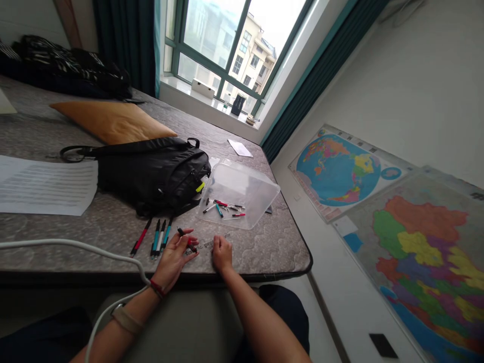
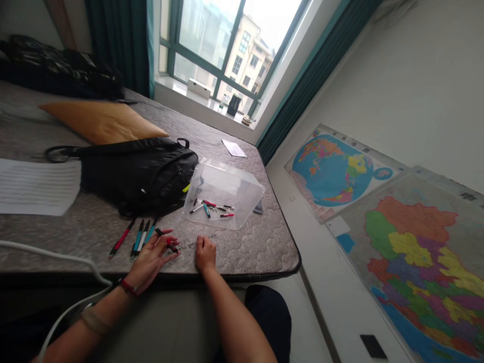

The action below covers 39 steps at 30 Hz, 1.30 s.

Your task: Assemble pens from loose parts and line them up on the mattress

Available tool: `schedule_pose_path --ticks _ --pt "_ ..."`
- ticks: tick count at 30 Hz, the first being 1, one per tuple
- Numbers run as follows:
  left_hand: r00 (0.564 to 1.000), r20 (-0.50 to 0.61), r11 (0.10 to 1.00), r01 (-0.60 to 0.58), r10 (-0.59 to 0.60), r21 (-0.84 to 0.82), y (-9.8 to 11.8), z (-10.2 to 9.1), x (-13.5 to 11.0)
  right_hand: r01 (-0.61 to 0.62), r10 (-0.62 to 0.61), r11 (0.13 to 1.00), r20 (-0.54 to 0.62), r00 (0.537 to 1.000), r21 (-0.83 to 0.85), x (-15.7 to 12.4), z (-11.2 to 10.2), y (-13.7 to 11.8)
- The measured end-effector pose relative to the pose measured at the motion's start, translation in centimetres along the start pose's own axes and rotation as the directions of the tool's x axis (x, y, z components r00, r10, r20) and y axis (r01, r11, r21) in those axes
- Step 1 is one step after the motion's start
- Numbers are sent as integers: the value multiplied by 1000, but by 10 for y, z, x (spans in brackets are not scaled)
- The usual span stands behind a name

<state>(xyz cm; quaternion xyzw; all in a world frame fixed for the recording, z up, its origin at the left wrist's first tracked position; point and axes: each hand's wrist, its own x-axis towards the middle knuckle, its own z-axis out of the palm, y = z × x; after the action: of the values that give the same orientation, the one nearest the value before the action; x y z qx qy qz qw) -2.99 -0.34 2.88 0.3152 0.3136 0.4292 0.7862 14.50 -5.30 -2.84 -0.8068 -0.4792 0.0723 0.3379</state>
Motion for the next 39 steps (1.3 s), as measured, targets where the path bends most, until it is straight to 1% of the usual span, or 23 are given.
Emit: schedule_pose_path --ticks 2,7,13,17,25,29,32,36,38,39 --pt "1000 -11 999 16 -17 -50 0 -1 1 0 0 1000 -3 1000 -23 0 0 0" --pt "998 -47 996 30 -34 -86 1 -6 3 14 -14 998 -2 1000 -55 0 0 0" --pt "982 -93 962 136 -162 -238 2 -9 7 21 -22 998 -10 1000 -63 1 2 1" --pt "978 -98 958 157 -185 -239 3 -9 8 10 -11 998 -13 1000 -67 1 3 2" --pt "985 -40 973 159 -168 -167 6 -6 2 14 -15 999 -20 1000 -42 0 3 1" --pt "989 -22 981 145 -149 -127 5 -8 2 17 -18 999 -24 1000 -38 0 2 0" --pt "992 -7 992 124 -125 -37 2 -12 4 14 -15 999 -26 1000 -33 0 2 0" --pt "990 5 982 143 -144 122 -4 -15 7 4 -4 1000 -33 999 -2 -1 3 0" --pt "989 44 968 126 -138 216 -6 -15 9 -21 21 999 -6 1000 37 0 2 2" --pt "989 70 961 111 -133 253 -7 -14 9 -43 41 997 31 999 64 2 0 3"
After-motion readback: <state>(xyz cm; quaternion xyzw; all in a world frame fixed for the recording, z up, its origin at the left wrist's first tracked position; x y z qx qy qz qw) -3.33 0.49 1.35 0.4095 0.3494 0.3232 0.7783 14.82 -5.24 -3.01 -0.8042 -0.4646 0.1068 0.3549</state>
